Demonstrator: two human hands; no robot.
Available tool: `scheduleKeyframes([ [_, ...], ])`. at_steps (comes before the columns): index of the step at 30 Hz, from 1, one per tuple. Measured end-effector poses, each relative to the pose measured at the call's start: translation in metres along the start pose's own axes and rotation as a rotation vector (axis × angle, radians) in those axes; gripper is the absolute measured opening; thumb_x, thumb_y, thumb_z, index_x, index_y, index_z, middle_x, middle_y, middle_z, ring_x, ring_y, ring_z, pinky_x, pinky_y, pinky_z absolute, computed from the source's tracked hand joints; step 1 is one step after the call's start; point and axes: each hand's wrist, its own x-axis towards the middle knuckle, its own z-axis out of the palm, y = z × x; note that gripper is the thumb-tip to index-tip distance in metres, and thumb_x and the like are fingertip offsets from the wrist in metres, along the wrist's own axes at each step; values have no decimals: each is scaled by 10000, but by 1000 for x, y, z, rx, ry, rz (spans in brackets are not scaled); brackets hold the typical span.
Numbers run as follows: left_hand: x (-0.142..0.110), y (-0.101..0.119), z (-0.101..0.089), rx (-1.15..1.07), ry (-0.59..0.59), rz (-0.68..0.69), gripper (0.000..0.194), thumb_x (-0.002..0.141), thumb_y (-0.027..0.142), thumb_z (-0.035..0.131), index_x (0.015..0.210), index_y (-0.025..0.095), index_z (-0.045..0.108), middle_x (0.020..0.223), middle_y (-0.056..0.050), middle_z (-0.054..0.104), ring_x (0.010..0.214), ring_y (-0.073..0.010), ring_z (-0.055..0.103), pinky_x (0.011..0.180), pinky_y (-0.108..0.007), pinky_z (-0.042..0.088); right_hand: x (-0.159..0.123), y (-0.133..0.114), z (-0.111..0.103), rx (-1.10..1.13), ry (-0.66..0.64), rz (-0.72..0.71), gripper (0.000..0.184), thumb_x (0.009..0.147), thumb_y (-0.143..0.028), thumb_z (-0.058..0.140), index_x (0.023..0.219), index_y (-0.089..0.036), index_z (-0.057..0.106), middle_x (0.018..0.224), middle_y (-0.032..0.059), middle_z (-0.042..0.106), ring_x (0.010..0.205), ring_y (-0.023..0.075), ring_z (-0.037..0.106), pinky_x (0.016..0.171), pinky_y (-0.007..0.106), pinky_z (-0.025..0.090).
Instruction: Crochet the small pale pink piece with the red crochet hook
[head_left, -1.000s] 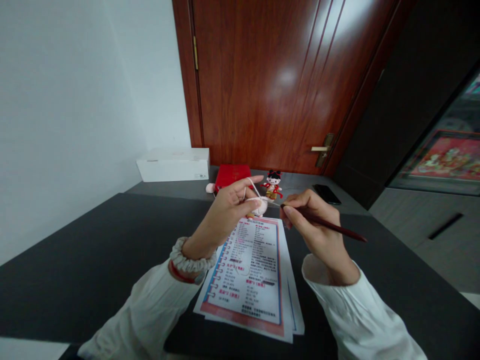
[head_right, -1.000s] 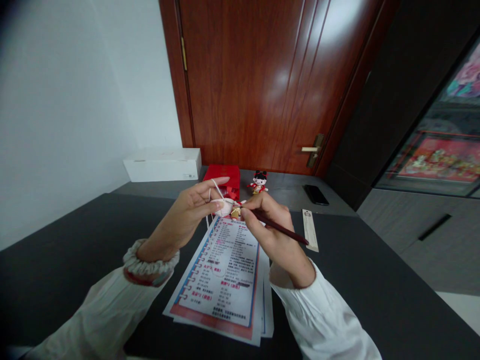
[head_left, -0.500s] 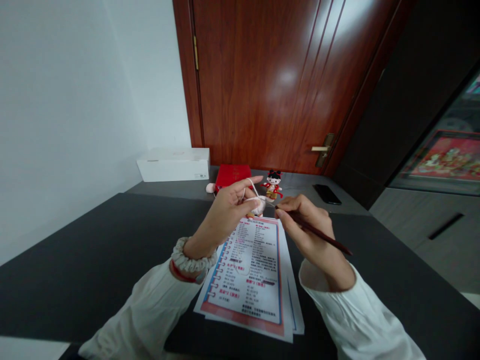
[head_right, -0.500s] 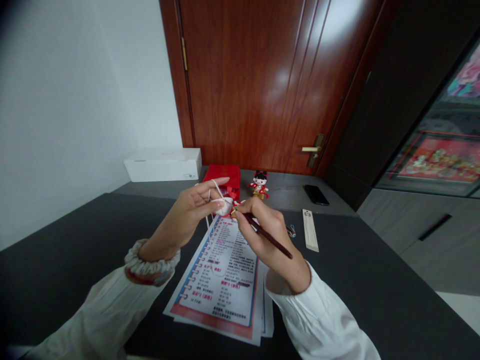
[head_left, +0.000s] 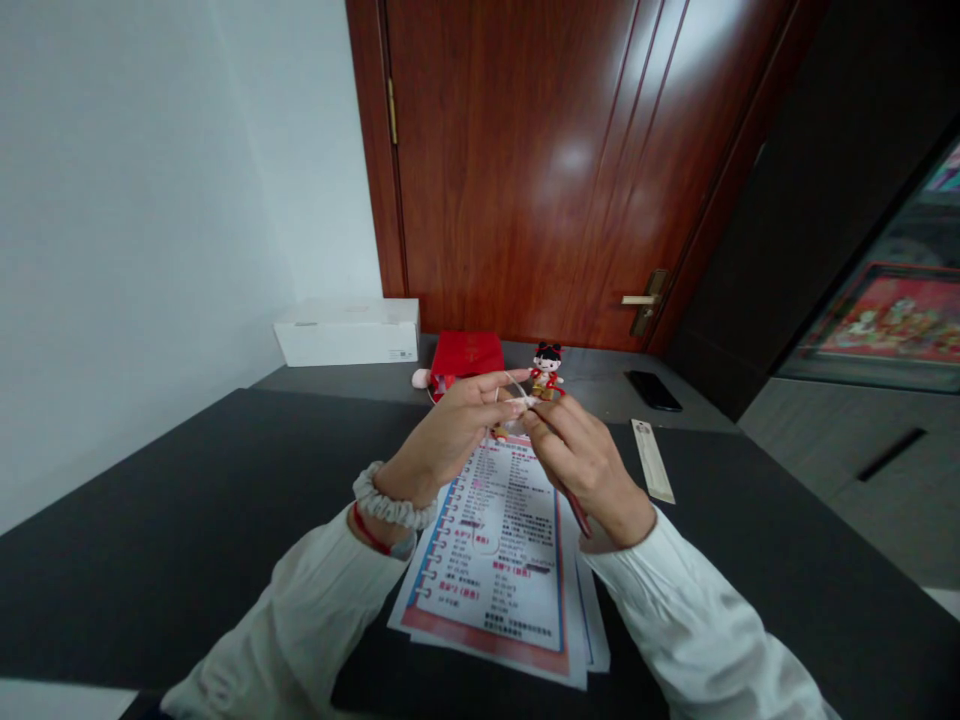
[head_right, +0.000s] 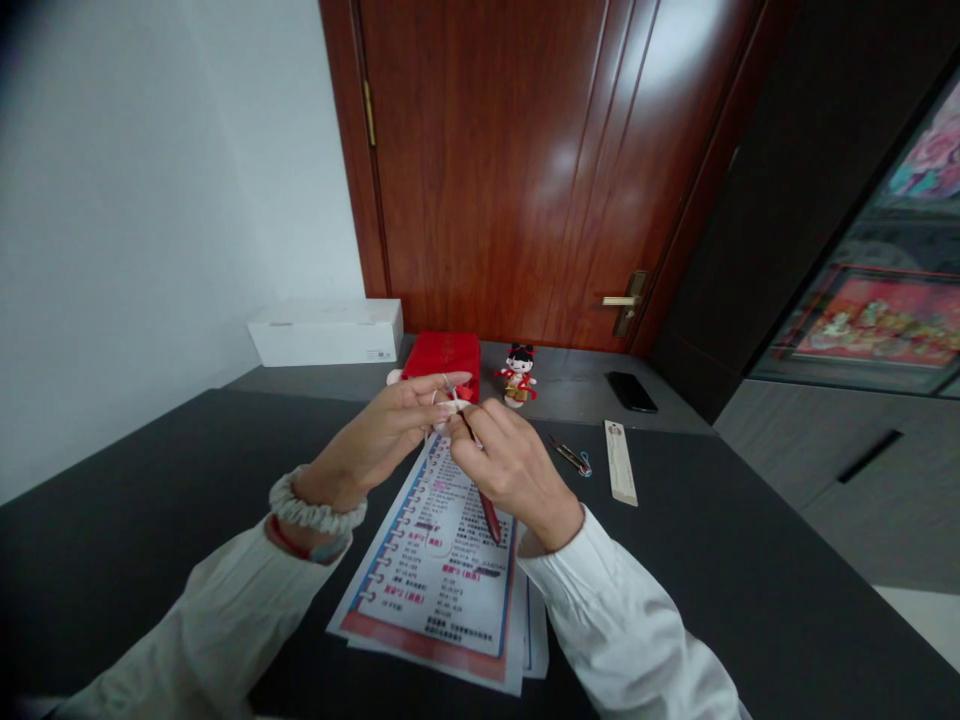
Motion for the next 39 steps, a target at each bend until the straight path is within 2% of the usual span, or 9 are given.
scheduleKeyframes([
  [4,1,2,3,170,119,123,459,768,175,646,1215,108,573,706,20,588,691,-112,546,690,-253,423,12,-15,-5,0,-44,166,136,956,-91,418,952,-126,549,812,106,607,774,196,532,623,320,475],
  [10,-2,5,1,424,222,230,528,770,150,630,1286,81,537,724,13,590,684,-116,538,667,-257,430,14,-24,-23,206,-98,228,145,936,-68,444,865,-155,535,824,77,590,755,171,528,632,309,448],
  [17,-6,3,-5,537,176,297,477,796,161,619,1270,141,572,772,-4,632,698,-128,564,689,-266,451,4,-9,-25,753,170,721,113,881,-182,589,772,-196,565,660,-29,572,579,100,510,531,243,390],
  [21,-10,0,-2,449,117,246,512,791,145,619,1296,121,539,740,14,599,692,-120,567,670,-258,449,-1,5,-11,1210,219,846,144,847,-203,613,719,-187,549,584,-41,585,480,86,488,462,222,370],
  [25,-11,1,5,261,38,178,531,784,157,641,1301,121,525,730,19,600,700,-110,571,685,-253,442,2,3,4,1324,277,802,131,862,-227,585,753,-203,517,576,-54,558,507,103,515,490,235,415],
  [29,-6,7,13,121,58,144,489,777,158,650,1256,125,559,694,29,583,660,-95,541,667,-244,417,1,-5,11,753,307,508,58,892,-163,547,884,-220,547,781,6,619,697,142,581,640,303,472],
  [33,-6,11,19,-17,67,111,477,745,152,673,1214,138,586,668,40,549,654,-91,514,668,-241,401,-4,-6,13,234,254,228,252,866,-67,547,1051,-238,542,866,57,627,753,181,550,640,336,447],
  [36,-9,13,19,-103,61,60,481,735,151,675,1206,130,580,695,29,560,690,-100,534,704,-252,409,-3,-5,14,400,344,219,257,868,-64,544,1040,-254,526,857,33,615,748,167,554,655,332,466],
  [39,-10,11,16,-99,84,69,505,723,146,683,1214,133,562,729,26,577,689,-96,541,695,-249,408,0,-7,15,798,395,444,112,894,-144,545,944,-242,524,824,1,597,718,142,577,644,309,485],
])
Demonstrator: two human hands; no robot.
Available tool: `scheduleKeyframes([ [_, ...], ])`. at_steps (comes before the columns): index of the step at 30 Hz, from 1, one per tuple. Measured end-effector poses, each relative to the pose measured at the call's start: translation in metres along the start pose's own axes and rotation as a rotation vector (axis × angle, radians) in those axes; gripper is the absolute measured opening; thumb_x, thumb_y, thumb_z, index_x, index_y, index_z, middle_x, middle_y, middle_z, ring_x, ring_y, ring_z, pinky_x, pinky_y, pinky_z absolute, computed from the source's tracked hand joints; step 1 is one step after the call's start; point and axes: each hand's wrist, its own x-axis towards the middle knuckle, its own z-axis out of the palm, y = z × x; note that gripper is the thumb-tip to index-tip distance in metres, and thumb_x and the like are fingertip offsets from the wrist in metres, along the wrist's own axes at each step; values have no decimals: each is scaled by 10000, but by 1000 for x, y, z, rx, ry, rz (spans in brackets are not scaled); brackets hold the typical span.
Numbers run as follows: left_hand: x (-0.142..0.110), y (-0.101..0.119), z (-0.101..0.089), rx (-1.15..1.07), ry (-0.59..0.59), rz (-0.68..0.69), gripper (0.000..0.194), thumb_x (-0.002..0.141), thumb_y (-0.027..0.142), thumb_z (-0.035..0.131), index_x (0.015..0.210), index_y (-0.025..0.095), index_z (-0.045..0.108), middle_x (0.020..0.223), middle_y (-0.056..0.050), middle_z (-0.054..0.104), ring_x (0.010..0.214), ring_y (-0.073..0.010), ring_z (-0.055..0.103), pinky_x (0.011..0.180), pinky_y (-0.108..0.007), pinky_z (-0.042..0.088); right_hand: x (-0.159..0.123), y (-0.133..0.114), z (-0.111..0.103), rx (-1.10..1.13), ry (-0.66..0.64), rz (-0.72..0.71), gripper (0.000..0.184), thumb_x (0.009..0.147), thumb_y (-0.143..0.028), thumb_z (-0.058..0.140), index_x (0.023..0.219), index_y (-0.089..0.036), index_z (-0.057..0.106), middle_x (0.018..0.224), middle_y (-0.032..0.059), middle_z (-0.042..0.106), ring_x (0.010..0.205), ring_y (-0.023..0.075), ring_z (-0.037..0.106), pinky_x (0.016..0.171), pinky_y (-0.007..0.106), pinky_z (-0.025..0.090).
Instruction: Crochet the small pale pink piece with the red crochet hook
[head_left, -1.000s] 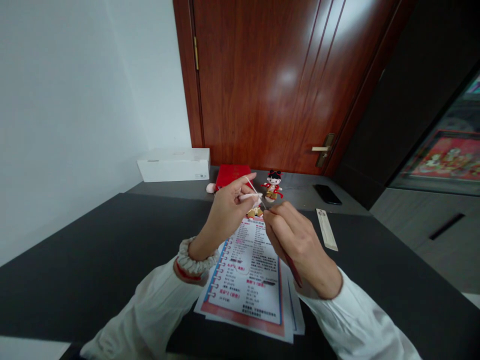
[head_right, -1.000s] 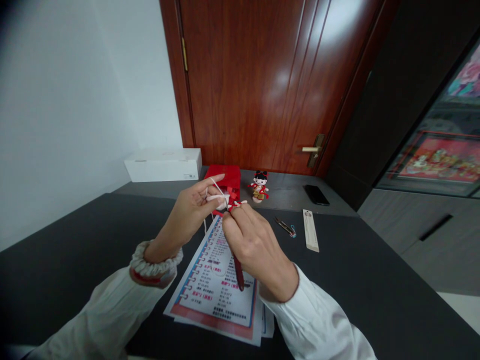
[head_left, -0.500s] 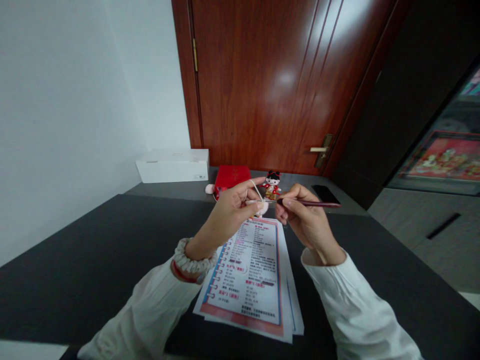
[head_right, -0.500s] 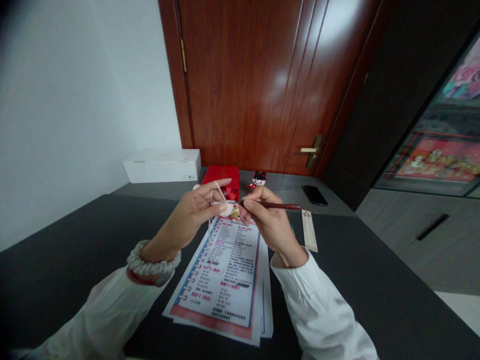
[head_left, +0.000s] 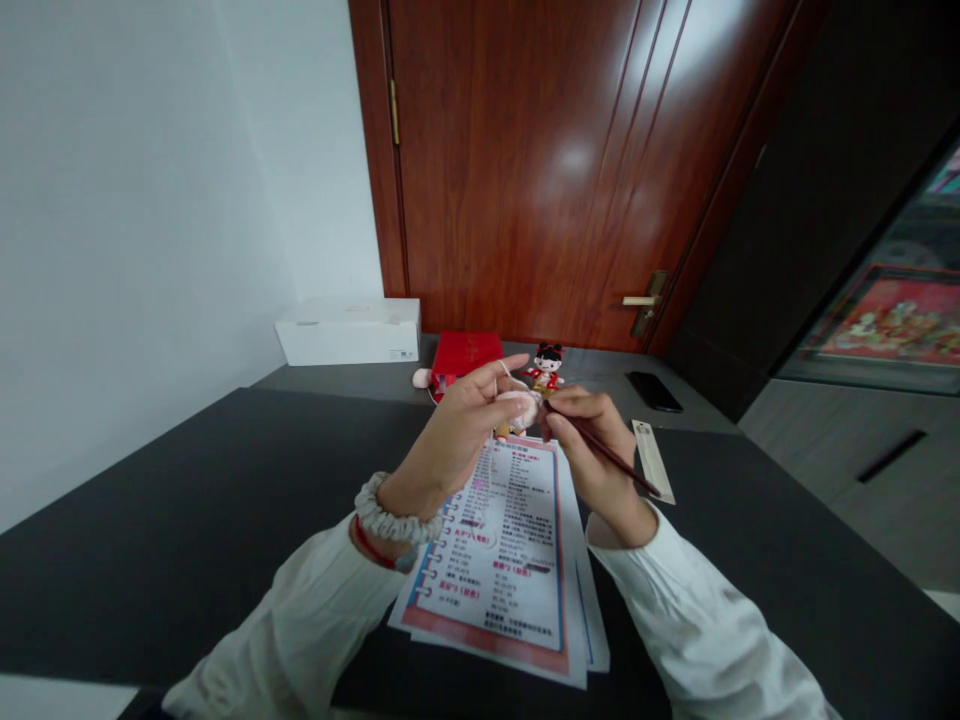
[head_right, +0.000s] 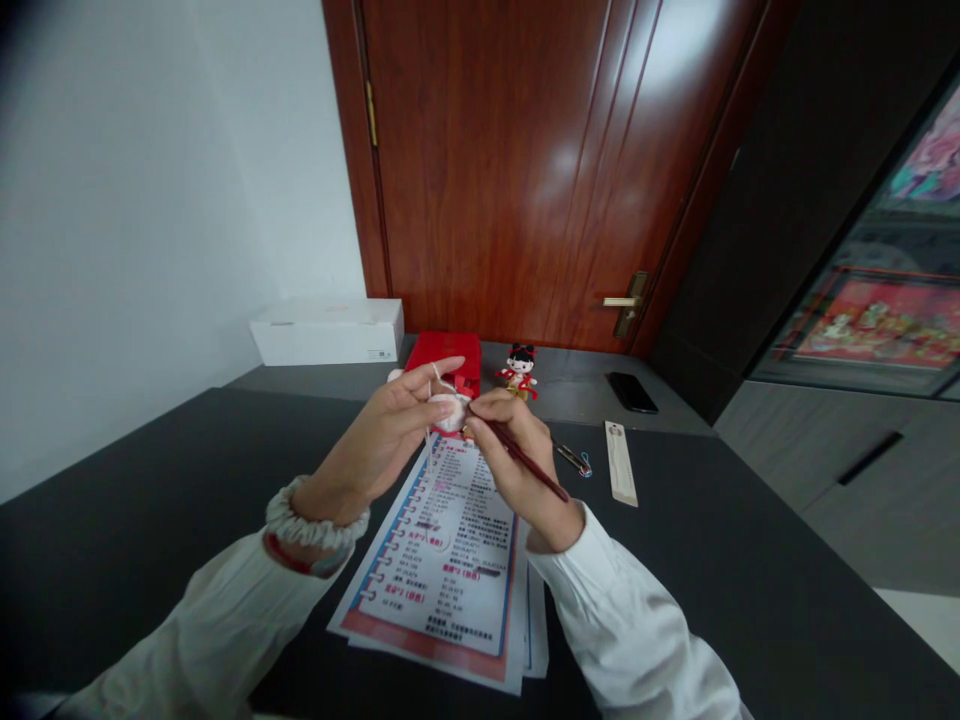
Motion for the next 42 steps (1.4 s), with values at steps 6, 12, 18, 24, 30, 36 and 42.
scheduleKeyframes([
  [6,0,-6,-6,139,-1,69,507,743,169,686,1234,159,560,743,26,588,676,-99,549,679,-257,416,1,1,-1,332,-4,256,68,883,-269,595,878,-229,539,757,-20,603,633,125,577,563,277,484],
  [12,1,-3,-14,90,-76,5,493,723,162,688,1207,153,595,778,5,617,674,-103,567,668,-254,418,3,-2,-12,353,-65,257,37,874,-205,610,876,-230,583,773,-16,625,634,121,586,577,285,496],
  [18,3,0,-22,45,-132,-24,471,709,153,683,1175,137,618,745,-6,625,637,-105,560,642,-252,426,3,-6,-26,180,-97,217,36,863,-228,626,839,-213,604,790,16,660,643,136,601,548,290,486],
  [24,2,-1,-30,69,-183,-62,439,714,149,685,1150,125,641,746,-21,633,643,-109,559,633,-245,405,0,-7,-38,159,-151,251,17,851,-219,643,861,-216,630,843,37,671,711,162,632,555,304,493],
  [30,2,-5,-37,75,-273,-134,393,730,157,683,1121,129,661,716,-14,612,613,-100,537,591,-236,368,1,-10,-43,227,-211,270,67,830,-172,672,870,-223,652,805,17,665,654,135,608,520,272,471],
  [36,2,-3,-42,94,-309,-171,375,733,168,691,1107,141,672,737,-16,599,609,-97,525,571,-237,355,2,-12,-44,304,-196,314,54,819,-179,688,848,-212,656,773,7,662,581,110,578,478,247,456],
  [42,2,-2,-43,54,-392,-207,357,737,185,694,1088,127,676,710,-18,607,610,-106,538,579,-237,379,3,-9,-42,434,-224,342,76,814,-141,685,843,-205,656,765,9,678,582,102,576,466,225,440],
])
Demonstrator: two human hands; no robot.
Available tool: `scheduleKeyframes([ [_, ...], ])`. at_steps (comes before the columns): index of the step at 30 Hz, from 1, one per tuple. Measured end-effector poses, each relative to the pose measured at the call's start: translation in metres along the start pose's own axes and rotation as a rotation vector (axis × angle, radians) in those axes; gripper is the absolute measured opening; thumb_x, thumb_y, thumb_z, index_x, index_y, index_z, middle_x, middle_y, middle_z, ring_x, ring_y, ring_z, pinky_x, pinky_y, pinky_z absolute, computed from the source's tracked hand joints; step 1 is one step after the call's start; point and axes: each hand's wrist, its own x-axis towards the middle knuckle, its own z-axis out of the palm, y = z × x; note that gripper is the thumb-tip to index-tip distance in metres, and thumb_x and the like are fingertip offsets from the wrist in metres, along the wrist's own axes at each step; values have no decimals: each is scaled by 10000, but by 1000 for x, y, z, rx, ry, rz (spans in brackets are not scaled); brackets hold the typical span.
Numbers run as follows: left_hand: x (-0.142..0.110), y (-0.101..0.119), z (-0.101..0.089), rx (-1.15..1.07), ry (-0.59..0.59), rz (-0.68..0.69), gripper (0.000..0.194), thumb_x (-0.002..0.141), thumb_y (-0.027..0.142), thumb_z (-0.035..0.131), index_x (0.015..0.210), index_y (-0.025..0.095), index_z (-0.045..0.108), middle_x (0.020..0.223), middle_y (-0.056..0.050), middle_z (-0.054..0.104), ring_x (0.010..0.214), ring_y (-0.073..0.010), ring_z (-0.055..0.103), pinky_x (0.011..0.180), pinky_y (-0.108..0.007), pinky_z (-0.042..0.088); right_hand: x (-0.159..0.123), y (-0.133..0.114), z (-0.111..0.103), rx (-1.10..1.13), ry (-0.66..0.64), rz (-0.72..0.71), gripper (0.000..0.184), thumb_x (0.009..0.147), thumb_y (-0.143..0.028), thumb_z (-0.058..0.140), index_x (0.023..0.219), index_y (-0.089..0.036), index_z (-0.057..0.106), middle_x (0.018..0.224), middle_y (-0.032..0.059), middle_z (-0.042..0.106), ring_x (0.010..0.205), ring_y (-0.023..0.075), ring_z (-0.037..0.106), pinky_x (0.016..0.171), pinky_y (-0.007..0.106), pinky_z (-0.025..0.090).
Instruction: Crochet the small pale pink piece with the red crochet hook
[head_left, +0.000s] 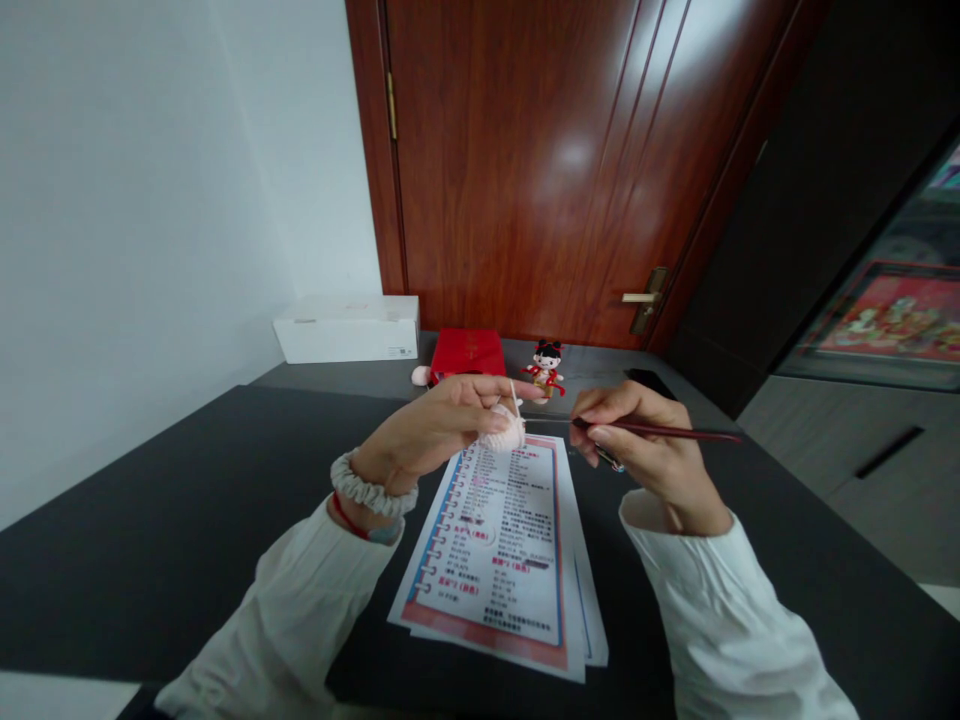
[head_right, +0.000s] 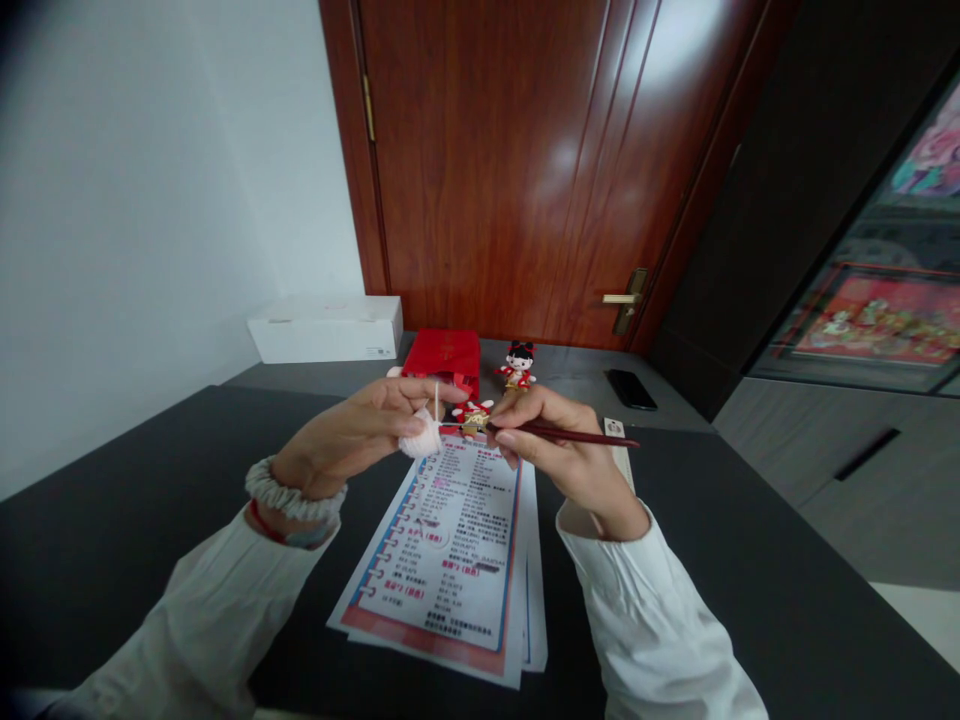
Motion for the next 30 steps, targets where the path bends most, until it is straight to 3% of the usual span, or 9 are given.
scheduleKeyframes([
  [4,-2,1,6,158,82,32,364,773,178,671,1135,138,644,755,-8,618,671,-107,560,639,-239,406,6,7,6,200,33,76,86,808,-231,695,782,-201,619,651,-12,661,477,98,536,385,203,392],
  [7,-1,0,12,300,193,121,382,788,166,636,1170,150,620,781,-1,619,718,-112,565,680,-250,421,7,9,8,200,67,99,86,817,-223,682,777,-202,609,640,-17,659,471,97,529,398,207,389],
  [11,5,0,17,440,297,205,406,776,148,617,1182,144,610,771,4,602,722,-120,565,672,-256,434,5,5,9,26,119,52,65,848,-184,646,804,-208,605,680,-17,651,532,100,539,465,226,406],
  [21,9,3,26,554,424,294,346,796,141,602,1140,128,629,680,26,581,677,-115,568,681,-254,446,2,-2,16,-355,144,-34,66,883,-177,598,831,-212,579,726,-31,607,605,94,542,553,241,412],
  [30,13,5,30,676,549,330,388,797,116,600,1185,103,614,658,16,643,641,-119,595,663,-253,474,6,-11,40,-625,270,-51,90,879,-165,580,799,-204,564,685,-49,598,561,69,533,521,202,398],
])
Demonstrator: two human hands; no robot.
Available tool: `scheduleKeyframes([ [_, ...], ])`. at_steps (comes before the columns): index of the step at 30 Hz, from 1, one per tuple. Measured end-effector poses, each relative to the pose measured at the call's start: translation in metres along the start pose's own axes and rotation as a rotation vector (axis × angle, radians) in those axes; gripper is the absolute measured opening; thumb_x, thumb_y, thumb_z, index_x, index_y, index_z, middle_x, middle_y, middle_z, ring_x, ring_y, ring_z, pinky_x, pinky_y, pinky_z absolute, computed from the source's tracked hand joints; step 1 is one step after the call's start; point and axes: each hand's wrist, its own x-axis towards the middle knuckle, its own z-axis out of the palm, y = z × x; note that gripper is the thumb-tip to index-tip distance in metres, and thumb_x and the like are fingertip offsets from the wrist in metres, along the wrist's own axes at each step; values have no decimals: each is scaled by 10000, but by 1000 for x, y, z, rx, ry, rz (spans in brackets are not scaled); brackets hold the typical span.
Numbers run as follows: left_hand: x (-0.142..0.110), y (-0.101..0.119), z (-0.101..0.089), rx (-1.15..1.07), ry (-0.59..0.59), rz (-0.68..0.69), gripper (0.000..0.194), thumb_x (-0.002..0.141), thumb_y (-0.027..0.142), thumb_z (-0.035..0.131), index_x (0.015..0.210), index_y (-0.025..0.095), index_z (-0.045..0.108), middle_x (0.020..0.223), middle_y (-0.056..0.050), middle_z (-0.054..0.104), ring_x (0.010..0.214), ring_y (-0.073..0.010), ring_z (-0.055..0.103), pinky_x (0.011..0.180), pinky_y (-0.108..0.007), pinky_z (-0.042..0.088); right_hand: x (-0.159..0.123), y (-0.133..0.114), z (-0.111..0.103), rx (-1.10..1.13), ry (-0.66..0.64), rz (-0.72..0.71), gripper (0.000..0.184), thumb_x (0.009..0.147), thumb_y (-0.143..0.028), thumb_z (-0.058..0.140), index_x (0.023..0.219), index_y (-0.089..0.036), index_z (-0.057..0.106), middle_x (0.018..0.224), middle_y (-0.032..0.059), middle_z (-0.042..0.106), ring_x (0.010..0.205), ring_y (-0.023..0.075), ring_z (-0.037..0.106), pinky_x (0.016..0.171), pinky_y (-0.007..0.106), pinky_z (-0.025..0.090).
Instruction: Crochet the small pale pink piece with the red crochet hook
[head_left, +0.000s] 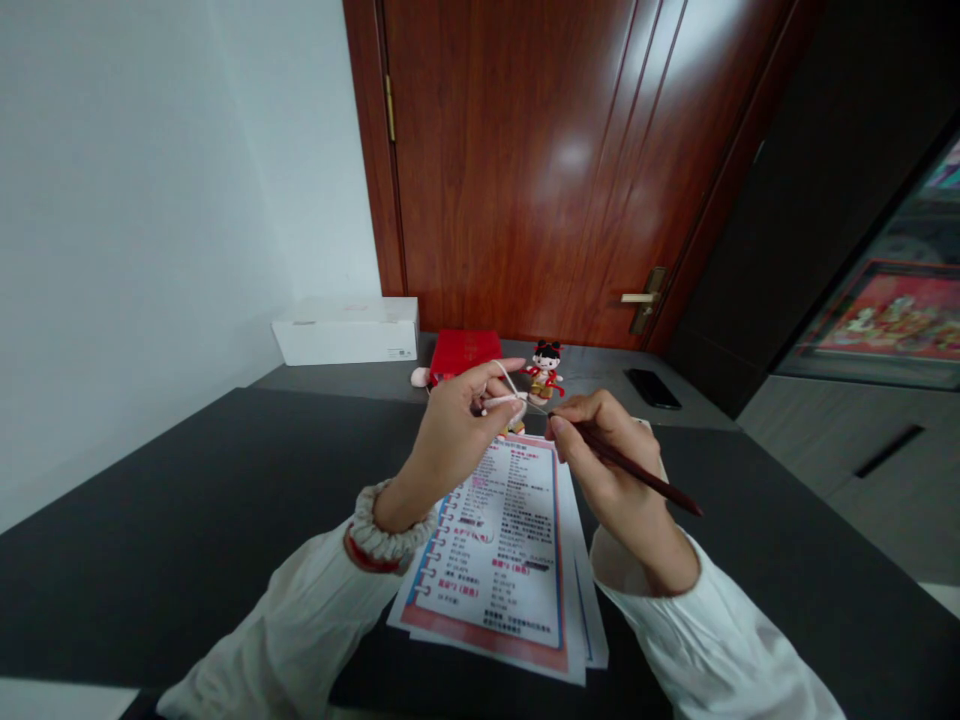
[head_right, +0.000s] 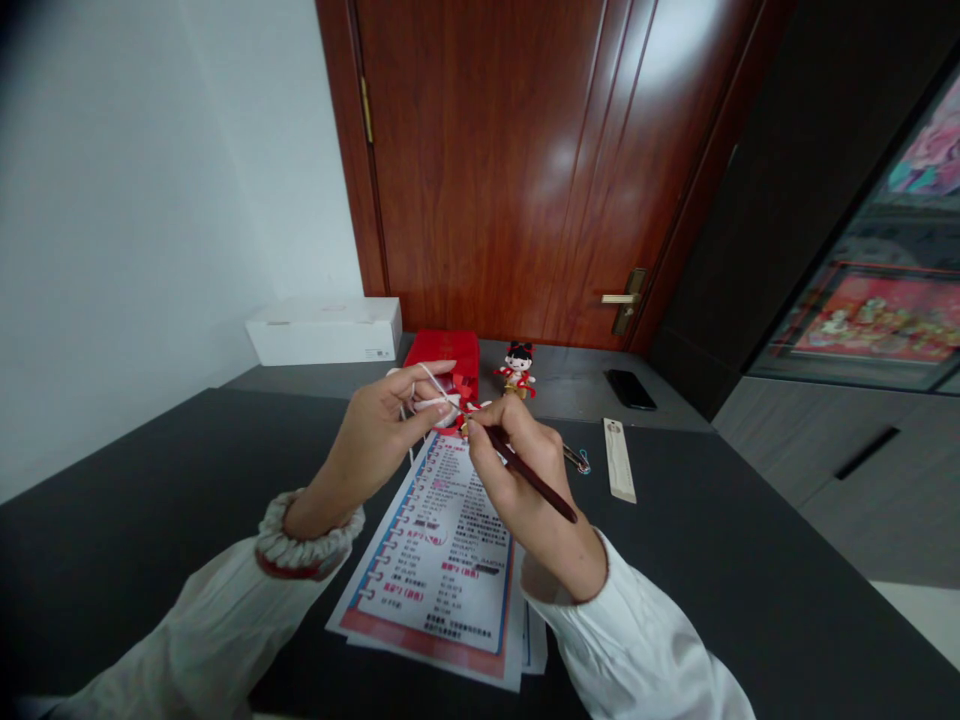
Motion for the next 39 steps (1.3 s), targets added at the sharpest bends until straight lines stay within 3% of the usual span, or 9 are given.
scheduleKeyframes([
  [9,-3,0,-1,249,98,170,344,780,51,596,1094,170,677,738,11,694,649,-101,618,656,-221,497,5,2,-4,115,-36,87,104,893,-186,565,791,-202,552,665,-39,592,554,88,541,513,215,428],
  [12,-4,-2,-1,273,116,215,331,790,58,594,1090,170,679,787,-5,710,716,-115,637,707,-238,501,5,1,-7,28,-76,-30,100,896,-152,558,813,-204,539,727,-19,607,610,102,560,555,237,443],
  [16,-5,1,0,270,148,206,340,793,75,598,1119,144,666,782,-10,712,737,-123,632,742,-258,488,4,3,1,-193,-205,-334,137,902,-66,511,873,-199,527,809,25,595,784,152,587,685,300,476],
  [20,-3,5,2,83,29,107,387,795,74,575,1175,120,632,723,5,669,707,-117,603,747,-260,470,8,20,4,-260,-162,-487,163,908,-47,487,944,-204,516,855,56,605,814,177,572,681,330,483],
  [25,1,-2,3,-424,-176,-187,433,772,177,644,1198,122,591,690,33,573,659,-104,547,667,-246,437,9,37,-6,-339,-236,-643,198,906,-56,481,998,-226,526,920,74,642,824,192,573,655,345,480],
  [28,3,-6,4,-553,-194,-248,420,761,171,652,1171,102,593,705,31,564,666,-92,535,678,-238,422,7,33,-3,-463,-183,-689,204,906,-62,483,1029,-214,541,921,89,652,794,199,559,627,341,472],
  [31,5,-6,4,-458,-103,-167,424,780,159,636,1196,104,583,679,40,559,662,-90,523,673,-231,414,6,23,4,-569,-104,-678,191,914,-59,468,1050,-174,536,857,100,637,754,200,540,598,333,467],
  [33,6,-5,3,-353,-63,-121,442,790,164,627,1225,104,571,692,31,578,671,-99,529,667,-238,417,6,16,6,-566,-153,-586,164,924,-67,461,1042,-157,531,863,110,629,794,208,554,625,340,480],
  [39,6,-7,-2,-167,-2,-49,493,783,167,637,1263,87,557,705,23,582,659,-107,539,647,-245,437,3,3,-7,-321,-236,-430,146,905,-48,491,900,-190,528,825,53,600,746,161,548,645,311,463],
])
